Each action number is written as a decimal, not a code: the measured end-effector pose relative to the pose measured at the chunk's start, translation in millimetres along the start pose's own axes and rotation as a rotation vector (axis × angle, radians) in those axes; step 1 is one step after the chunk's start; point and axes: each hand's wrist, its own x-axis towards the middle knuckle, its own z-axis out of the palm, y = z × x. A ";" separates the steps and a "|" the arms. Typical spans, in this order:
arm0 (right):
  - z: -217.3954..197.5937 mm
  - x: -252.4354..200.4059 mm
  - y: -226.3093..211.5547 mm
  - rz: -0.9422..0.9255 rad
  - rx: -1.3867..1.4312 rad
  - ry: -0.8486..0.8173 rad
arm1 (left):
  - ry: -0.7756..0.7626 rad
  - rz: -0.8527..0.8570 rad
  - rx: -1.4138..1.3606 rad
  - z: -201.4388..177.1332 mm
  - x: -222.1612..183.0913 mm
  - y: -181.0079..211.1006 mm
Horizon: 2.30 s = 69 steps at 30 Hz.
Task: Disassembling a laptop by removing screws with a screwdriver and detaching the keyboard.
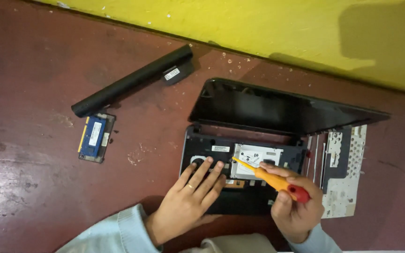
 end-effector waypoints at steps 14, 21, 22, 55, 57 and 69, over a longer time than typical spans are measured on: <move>4.5 55.6 -45.0 -0.161 -0.368 -0.318 | 0.005 -0.003 0.009 -1.7 0.5 -0.2; -3.9 70.7 -44.5 -0.321 -0.225 -0.438 | 0.019 -0.001 -0.018 -3.5 1.0 -1.0; -7.3 73.8 -44.6 -0.286 -0.127 -0.554 | 0.010 -0.006 -0.018 -2.9 0.6 -0.7; -25.7 91.9 -39.9 -0.144 -0.285 -1.089 | -0.009 -0.001 -0.013 2.3 -3.4 -1.3; -20.3 88.7 -43.8 -0.135 -0.375 -1.059 | -0.021 0.003 -0.007 2.1 -2.7 -1.7; 10.2 43.9 -61.9 -0.284 -0.895 -0.421 | 0.039 -0.021 -0.052 1.6 -4.3 -1.3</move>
